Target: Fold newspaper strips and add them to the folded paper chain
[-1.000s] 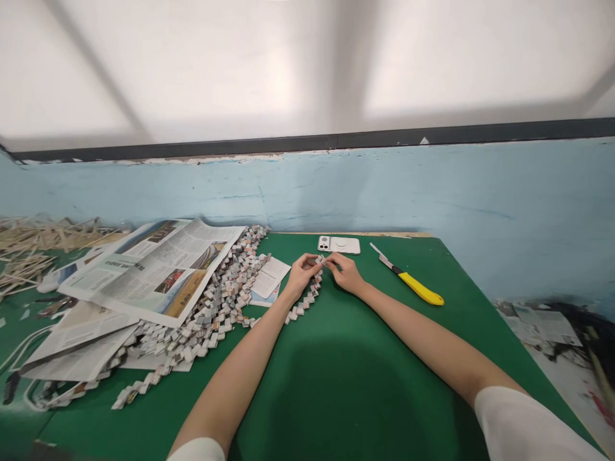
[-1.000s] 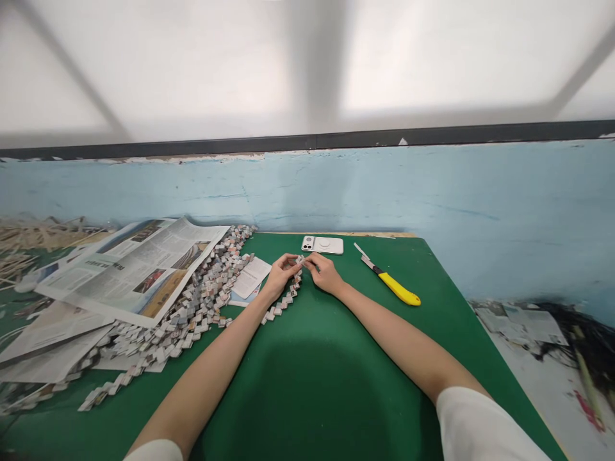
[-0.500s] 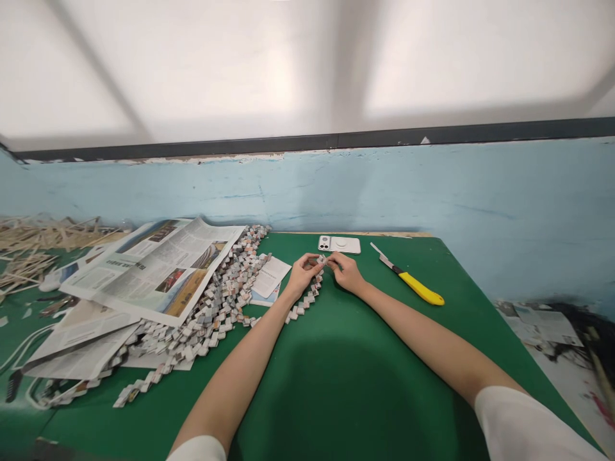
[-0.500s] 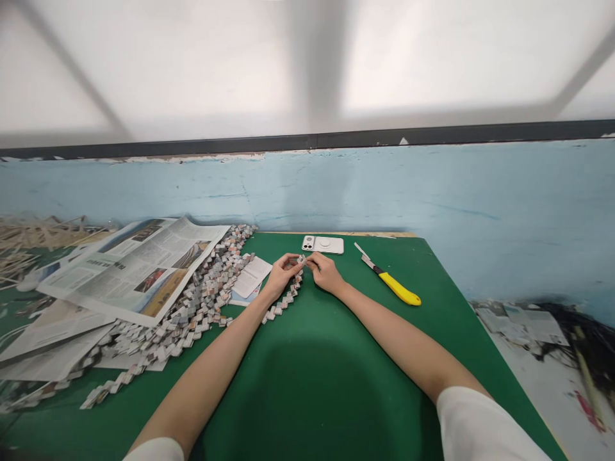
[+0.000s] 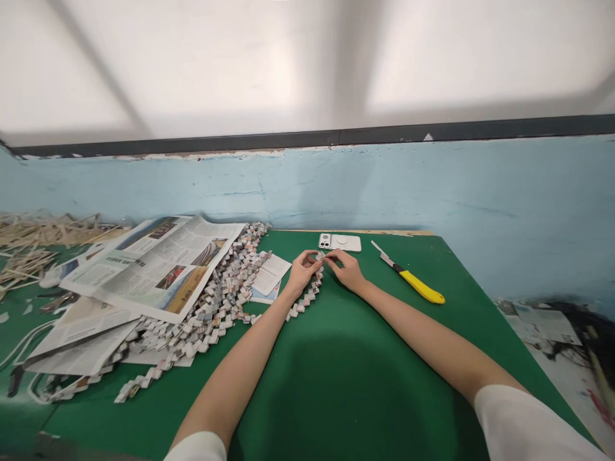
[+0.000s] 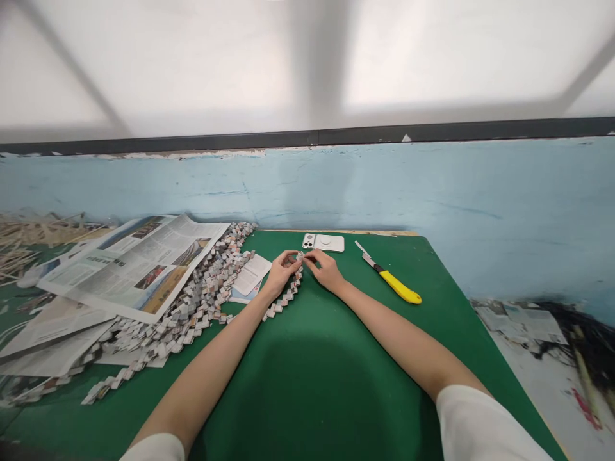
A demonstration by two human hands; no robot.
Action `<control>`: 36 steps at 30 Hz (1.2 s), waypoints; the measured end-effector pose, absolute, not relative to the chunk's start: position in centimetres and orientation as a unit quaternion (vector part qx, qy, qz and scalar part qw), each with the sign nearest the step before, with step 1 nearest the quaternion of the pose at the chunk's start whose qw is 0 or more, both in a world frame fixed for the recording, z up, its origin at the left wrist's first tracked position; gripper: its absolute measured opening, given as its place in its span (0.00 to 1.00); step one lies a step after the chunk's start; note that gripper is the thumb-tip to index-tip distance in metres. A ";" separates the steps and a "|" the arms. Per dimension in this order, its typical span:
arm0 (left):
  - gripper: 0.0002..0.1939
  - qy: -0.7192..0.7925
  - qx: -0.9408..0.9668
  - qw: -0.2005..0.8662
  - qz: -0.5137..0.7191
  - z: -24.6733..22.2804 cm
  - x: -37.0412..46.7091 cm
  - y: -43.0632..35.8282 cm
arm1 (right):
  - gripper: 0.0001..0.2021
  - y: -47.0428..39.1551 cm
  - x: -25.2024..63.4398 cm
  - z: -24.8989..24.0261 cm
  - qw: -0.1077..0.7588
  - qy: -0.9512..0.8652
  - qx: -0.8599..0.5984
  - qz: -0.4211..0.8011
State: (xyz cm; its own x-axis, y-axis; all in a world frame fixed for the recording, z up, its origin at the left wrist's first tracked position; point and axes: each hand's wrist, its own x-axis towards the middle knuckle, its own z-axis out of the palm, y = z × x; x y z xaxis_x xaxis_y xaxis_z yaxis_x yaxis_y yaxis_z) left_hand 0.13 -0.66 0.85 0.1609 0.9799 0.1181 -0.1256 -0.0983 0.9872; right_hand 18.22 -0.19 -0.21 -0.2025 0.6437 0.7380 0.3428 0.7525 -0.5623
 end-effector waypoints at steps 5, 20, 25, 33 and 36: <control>0.31 0.391 0.524 0.550 0.520 1.0 0.2 -0.7 | 0.05 -0.3 18.3 0.1 0.567 -0.756 -0.312 0.102; 0.28 0.388 0.534 0.545 0.517 0.6 0.0 -0.6 | 0.05 -0.7 18.2 0.2 0.572 -0.757 -0.305 0.084; 0.28 0.385 0.530 0.548 0.520 0.5 -0.1 -0.6 | 0.05 -0.8 18.2 0.5 0.576 -0.752 -0.306 0.091; 0.27 0.380 0.535 0.546 0.521 0.6 -0.1 -0.4 | 0.05 -0.9 18.2 0.7 0.580 -0.754 -0.294 0.091; 0.27 0.376 0.535 0.551 0.518 0.6 -0.1 -0.4 | 0.06 -0.8 18.2 0.7 0.579 -0.753 -0.298 0.096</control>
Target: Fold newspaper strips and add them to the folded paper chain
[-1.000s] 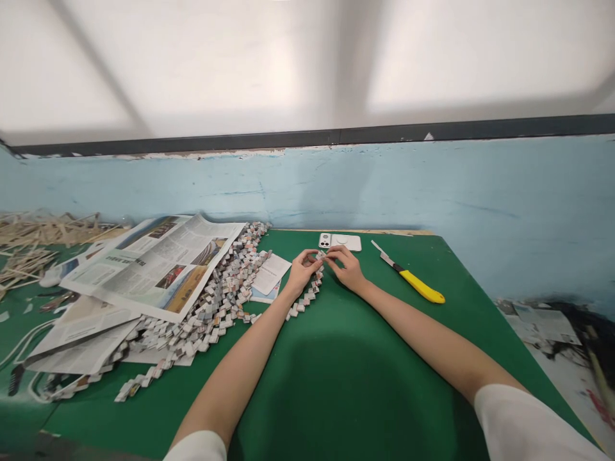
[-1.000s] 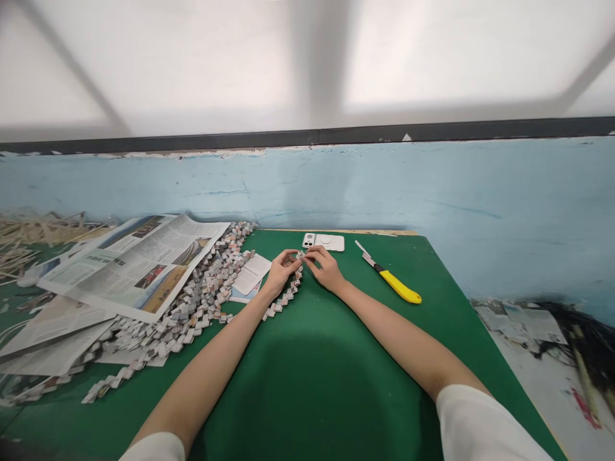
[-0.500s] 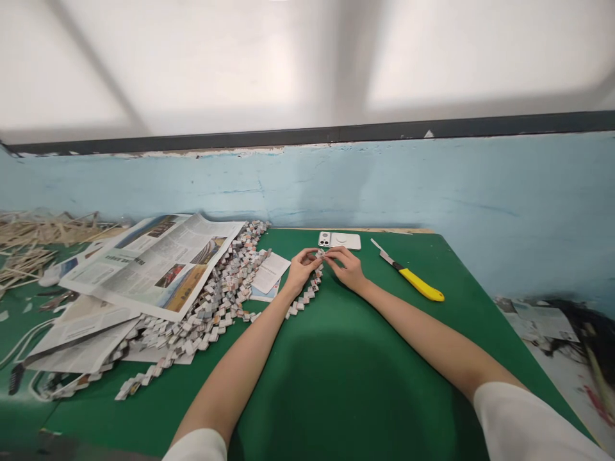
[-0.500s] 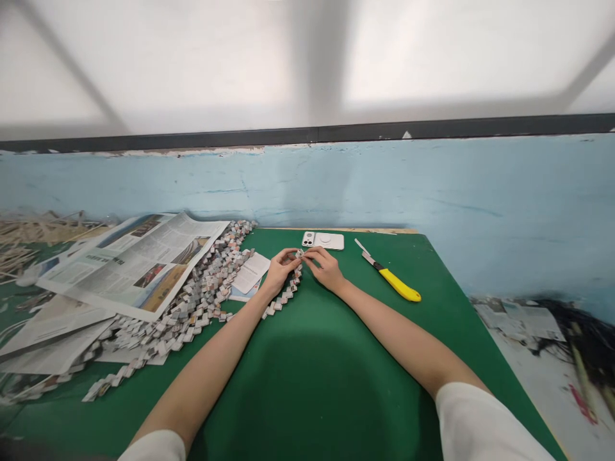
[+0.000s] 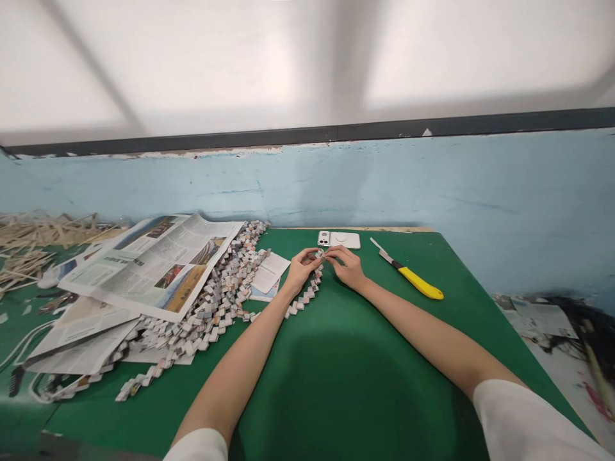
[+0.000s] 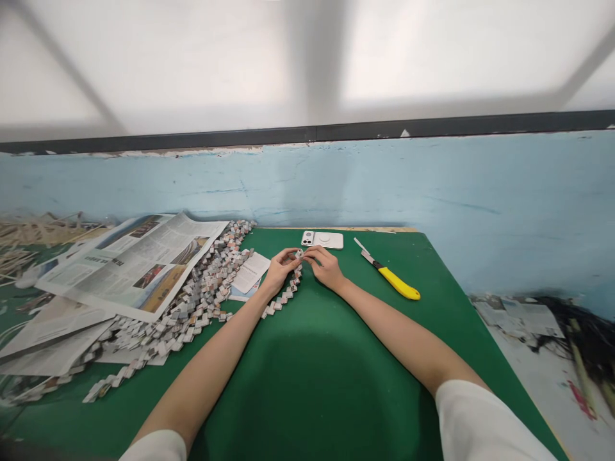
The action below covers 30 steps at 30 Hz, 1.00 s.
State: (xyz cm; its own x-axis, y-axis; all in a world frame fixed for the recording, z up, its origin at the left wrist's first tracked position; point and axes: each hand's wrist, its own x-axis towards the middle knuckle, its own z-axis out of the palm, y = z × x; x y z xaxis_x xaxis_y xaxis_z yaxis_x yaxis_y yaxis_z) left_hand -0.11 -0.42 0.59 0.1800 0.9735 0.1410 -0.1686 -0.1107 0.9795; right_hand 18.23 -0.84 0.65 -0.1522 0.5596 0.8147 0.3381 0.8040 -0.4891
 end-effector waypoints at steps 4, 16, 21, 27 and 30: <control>0.27 0.382 0.541 0.548 0.511 0.7 -0.1 -0.5 | 0.06 -0.7 18.3 0.4 0.578 -0.751 -0.304 0.098; 0.24 0.412 0.573 0.499 0.503 0.7 0.2 -0.5 | 0.04 -0.8 18.0 1.0 0.580 -0.737 -0.318 0.142; 0.22 0.433 0.578 0.478 0.501 0.4 0.9 -0.9 | 0.05 -0.6 17.9 0.7 0.567 -0.737 -0.326 0.170; 0.24 0.436 0.548 0.521 0.488 0.3 1.0 -0.9 | 0.07 -0.6 17.9 0.8 0.562 -0.733 -0.327 0.199; 0.25 0.432 0.521 0.545 0.495 0.1 0.6 -0.5 | 0.07 -0.7 18.1 1.1 0.560 -0.735 -0.318 0.211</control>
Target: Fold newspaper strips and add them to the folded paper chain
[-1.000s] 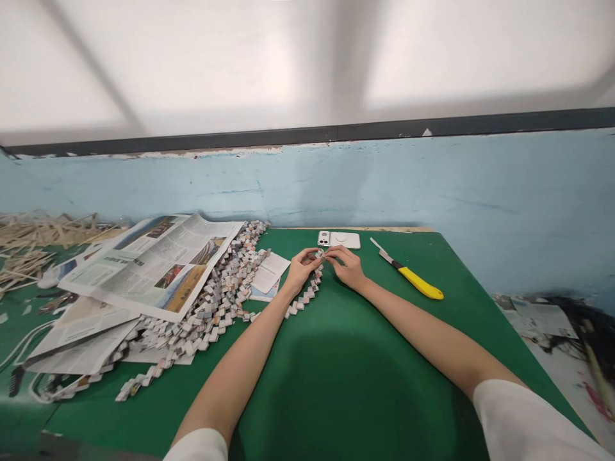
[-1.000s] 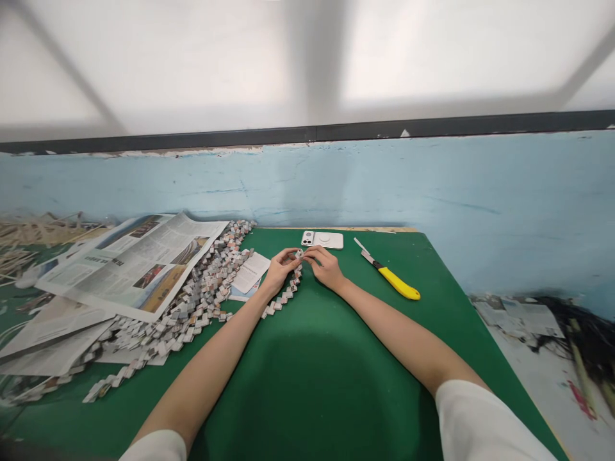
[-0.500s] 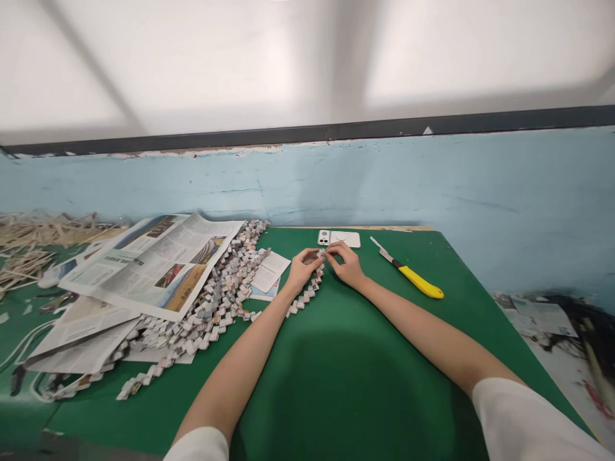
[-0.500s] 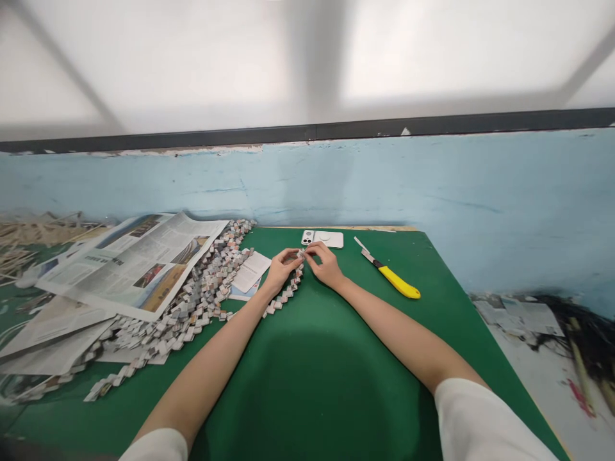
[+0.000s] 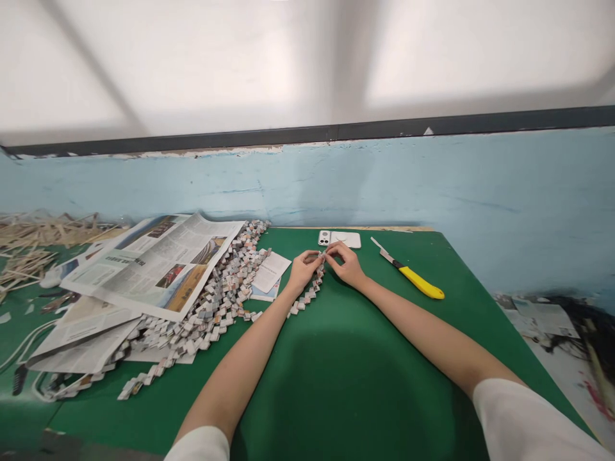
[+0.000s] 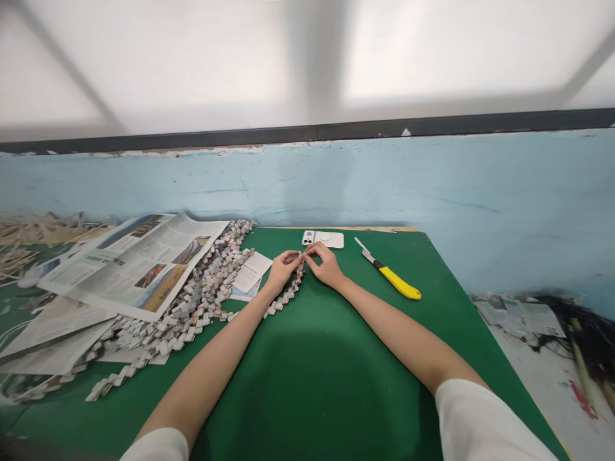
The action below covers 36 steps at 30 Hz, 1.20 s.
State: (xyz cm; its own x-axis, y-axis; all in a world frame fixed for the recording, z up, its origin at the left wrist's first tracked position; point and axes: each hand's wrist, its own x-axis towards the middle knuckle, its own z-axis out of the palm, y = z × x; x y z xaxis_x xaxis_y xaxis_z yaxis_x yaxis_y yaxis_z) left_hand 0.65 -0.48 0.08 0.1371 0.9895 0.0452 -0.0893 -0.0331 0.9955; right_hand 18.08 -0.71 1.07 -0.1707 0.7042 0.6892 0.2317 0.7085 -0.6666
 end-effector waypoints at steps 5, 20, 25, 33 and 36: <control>0.22 0.424 0.522 0.539 0.507 -0.1 0.2 0.0 | 0.08 -0.5 18.2 0.9 0.545 -0.738 -0.339 0.209; 0.25 0.422 0.485 0.566 0.516 0.1 0.2 -0.4 | 0.11 -0.5 18.0 0.8 0.539 -0.716 -0.379 0.228; 0.26 0.422 0.487 0.563 0.518 0.3 0.3 -0.4 | 0.10 -0.5 17.9 1.0 0.531 -0.727 -0.381 0.209; 0.25 0.424 0.498 0.552 0.517 0.2 0.4 -0.4 | 0.11 -0.6 18.0 1.1 0.537 -0.726 -0.377 0.207; 0.25 0.426 0.497 0.554 0.515 0.1 0.4 -0.3 | 0.11 -0.7 18.0 1.2 0.539 -0.725 -0.378 0.205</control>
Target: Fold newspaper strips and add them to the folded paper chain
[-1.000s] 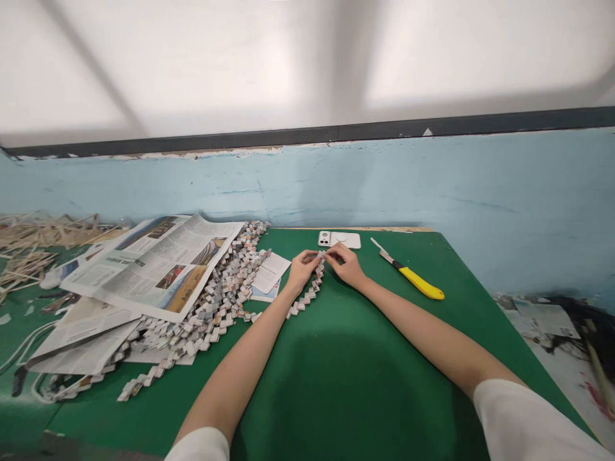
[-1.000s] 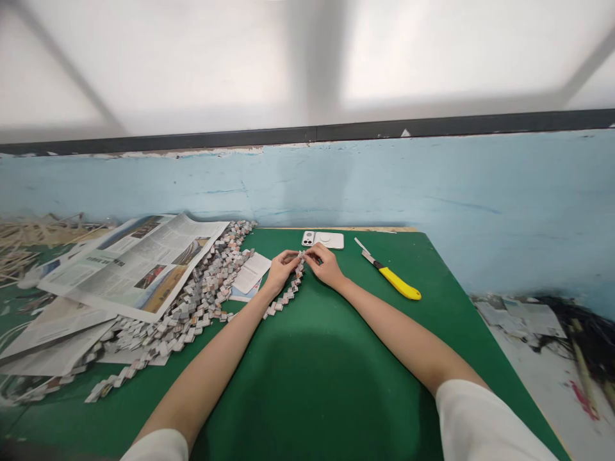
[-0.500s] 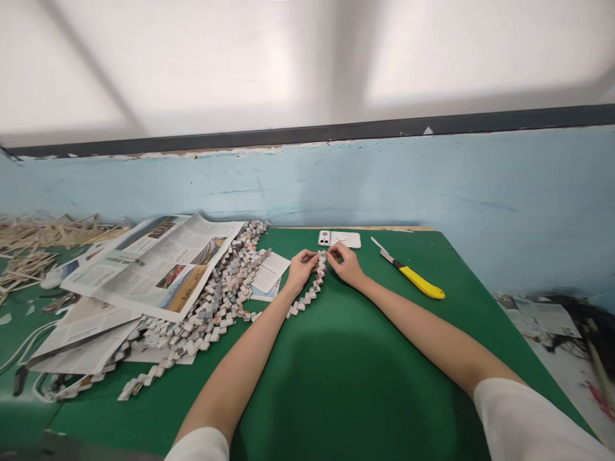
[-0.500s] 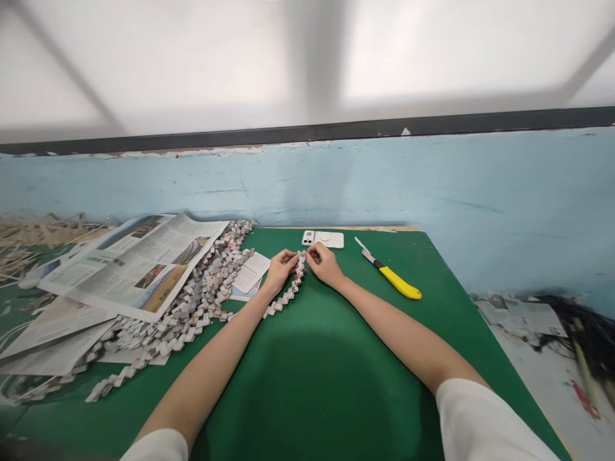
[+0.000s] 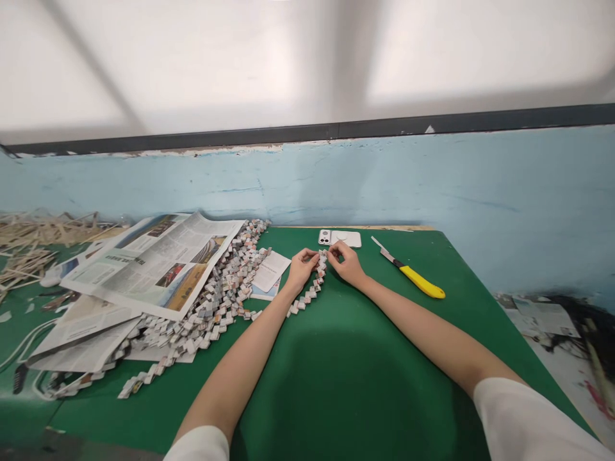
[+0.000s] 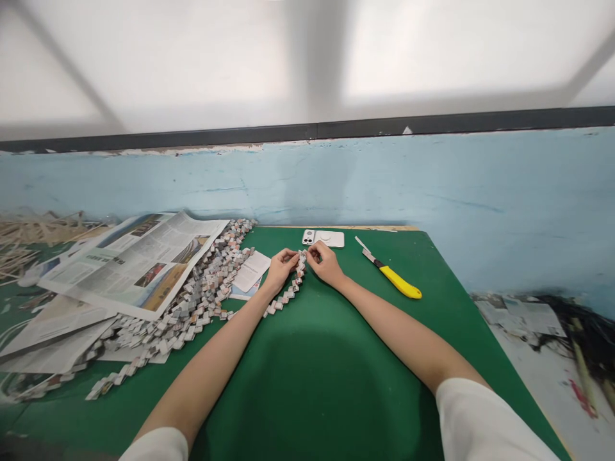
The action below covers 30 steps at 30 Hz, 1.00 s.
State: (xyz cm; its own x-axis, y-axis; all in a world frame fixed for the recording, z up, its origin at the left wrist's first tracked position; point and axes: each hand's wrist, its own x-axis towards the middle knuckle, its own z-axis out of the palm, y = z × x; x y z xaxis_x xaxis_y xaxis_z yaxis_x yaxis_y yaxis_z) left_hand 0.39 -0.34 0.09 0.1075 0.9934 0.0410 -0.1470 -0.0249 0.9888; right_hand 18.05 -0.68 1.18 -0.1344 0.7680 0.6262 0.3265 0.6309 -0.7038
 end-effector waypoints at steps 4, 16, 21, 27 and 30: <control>0.25 0.419 0.508 0.548 0.516 0.1 0.4 -0.3 | 0.10 -0.8 18.0 1.3 0.540 -0.728 -0.373 0.199; 0.25 0.420 0.533 0.514 0.524 0.1 0.4 -0.4 | 0.10 -0.6 18.1 1.1 0.533 -0.730 -0.379 0.198; 0.24 0.417 0.539 0.511 0.523 0.1 0.5 -0.4 | 0.08 -0.6 18.1 1.2 0.538 -0.737 -0.365 0.183; 0.24 0.424 0.547 0.498 0.523 0.1 0.5 -0.4 | 0.09 -0.6 18.2 1.1 0.539 -0.732 -0.374 0.185; 0.24 0.424 0.551 0.496 0.520 0.1 0.5 -0.3 | 0.10 -0.6 18.1 1.1 0.542 -0.729 -0.373 0.187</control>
State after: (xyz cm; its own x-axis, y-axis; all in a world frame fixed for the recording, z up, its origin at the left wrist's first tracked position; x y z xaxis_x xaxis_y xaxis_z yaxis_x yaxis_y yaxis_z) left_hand 0.52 -0.34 0.12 0.0999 0.9831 0.1532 -0.0494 -0.1489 0.9876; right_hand 18.13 -0.58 1.13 -0.1335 0.7477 0.6505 0.3413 0.6509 -0.6781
